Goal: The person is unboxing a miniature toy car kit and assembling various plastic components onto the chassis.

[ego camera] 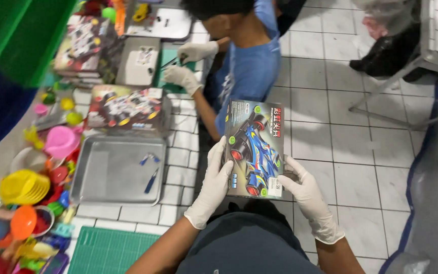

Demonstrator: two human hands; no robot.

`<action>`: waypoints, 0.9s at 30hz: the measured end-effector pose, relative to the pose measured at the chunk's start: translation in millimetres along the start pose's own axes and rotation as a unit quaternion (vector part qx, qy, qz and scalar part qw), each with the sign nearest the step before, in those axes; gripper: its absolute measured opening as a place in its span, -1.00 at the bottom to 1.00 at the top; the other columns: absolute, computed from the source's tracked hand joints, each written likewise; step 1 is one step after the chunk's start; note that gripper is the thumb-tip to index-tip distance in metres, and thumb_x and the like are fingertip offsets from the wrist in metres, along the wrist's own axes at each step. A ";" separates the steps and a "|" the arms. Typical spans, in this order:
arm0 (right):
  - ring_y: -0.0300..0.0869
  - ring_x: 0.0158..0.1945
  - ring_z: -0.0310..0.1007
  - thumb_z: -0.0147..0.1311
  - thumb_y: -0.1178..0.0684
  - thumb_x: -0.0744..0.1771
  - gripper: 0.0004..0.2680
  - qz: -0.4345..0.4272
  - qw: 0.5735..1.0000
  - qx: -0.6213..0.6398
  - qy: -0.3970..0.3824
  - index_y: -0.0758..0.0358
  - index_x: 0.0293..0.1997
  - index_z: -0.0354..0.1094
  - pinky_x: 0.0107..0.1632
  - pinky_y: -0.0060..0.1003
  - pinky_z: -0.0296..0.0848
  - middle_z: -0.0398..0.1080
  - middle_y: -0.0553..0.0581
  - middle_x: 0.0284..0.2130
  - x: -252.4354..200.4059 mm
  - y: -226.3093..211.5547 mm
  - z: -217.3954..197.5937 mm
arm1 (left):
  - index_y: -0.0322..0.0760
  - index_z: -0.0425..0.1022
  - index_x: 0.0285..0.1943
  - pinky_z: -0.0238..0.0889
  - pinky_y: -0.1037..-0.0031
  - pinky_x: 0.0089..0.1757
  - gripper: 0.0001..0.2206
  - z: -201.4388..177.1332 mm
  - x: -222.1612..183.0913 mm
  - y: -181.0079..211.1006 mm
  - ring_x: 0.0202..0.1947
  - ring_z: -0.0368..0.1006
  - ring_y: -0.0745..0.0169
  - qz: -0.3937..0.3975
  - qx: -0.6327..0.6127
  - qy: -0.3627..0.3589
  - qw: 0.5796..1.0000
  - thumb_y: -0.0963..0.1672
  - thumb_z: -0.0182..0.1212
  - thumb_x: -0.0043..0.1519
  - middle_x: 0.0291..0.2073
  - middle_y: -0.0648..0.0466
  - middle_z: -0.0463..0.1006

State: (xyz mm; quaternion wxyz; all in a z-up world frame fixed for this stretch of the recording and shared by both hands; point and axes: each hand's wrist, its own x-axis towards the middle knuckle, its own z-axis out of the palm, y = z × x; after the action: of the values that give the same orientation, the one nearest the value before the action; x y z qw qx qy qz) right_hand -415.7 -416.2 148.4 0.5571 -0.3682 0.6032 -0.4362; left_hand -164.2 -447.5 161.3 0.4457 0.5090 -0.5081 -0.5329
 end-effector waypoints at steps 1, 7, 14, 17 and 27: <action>-0.21 0.01 0.40 0.22 0.24 0.27 -0.45 -0.003 1.000 0.006 0.016 0.23 0.46 0.11 -0.11 -0.29 0.57 0.40 0.22 0.08 6.9 -2.6 -18.7 | 0.03 0.02 0.61 -0.29 0.08 0.40 -0.42 20.6 13.9 2.8 0.52 -0.11 -0.08 0.004 0.001 -0.017 1.000 -0.18 0.00 0.36 0.43 -0.08 0.06; -0.27 0.00 0.37 0.20 0.24 0.28 -0.48 -0.009 0.995 0.047 0.084 0.20 0.45 0.15 -0.12 -0.36 0.58 0.39 0.10 0.06 35.5 -39.7 -127.2 | 0.10 -0.02 0.62 -0.30 0.13 0.40 -0.43 151.1 90.4 21.7 0.53 -0.10 0.03 -0.035 -0.002 -0.116 0.993 -0.16 -0.05 0.39 0.43 0.01 0.05; -0.29 -0.01 0.37 0.21 0.23 0.28 -0.48 -0.001 0.980 0.077 0.184 0.22 0.44 0.16 -0.11 -0.39 0.54 0.38 0.15 0.11 59.5 -75.9 -229.9 | -0.10 0.02 0.60 -0.18 0.03 0.37 -0.47 279.6 157.9 35.2 0.51 -0.08 -0.11 0.000 -0.053 -0.203 0.978 -0.17 -0.08 0.39 0.41 -0.12 0.06; -0.29 -0.01 0.37 0.19 0.22 0.29 -0.50 -0.008 0.972 0.079 0.223 0.24 0.44 0.16 -0.09 -0.42 0.51 0.39 0.15 0.09 72.6 -87.8 -266.0 | -0.16 0.01 0.60 -0.13 0.01 0.36 -0.47 331.9 186.8 41.4 0.50 -0.07 -0.13 0.004 -0.061 -0.225 0.972 -0.19 -0.08 0.39 0.41 -0.16 0.06; -0.15 0.10 0.37 0.18 0.22 0.30 -0.55 -0.023 0.924 0.123 0.361 0.29 0.38 0.24 0.06 -0.27 0.44 0.38 0.30 0.13 158.2 -103.4 -397.3 | -0.16 0.06 0.59 -0.04 0.00 0.33 -0.46 501.7 301.4 25.8 0.46 0.00 -0.16 -0.021 -0.074 -0.267 0.961 -0.21 -0.06 0.37 0.40 -0.18 0.07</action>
State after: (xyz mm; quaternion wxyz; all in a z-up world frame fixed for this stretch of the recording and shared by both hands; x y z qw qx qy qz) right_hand -831.7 -553.3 189.2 0.3319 -0.1281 0.6968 -0.6229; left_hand -690.3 -704.8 142.7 0.3192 0.3237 -0.5572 -0.6949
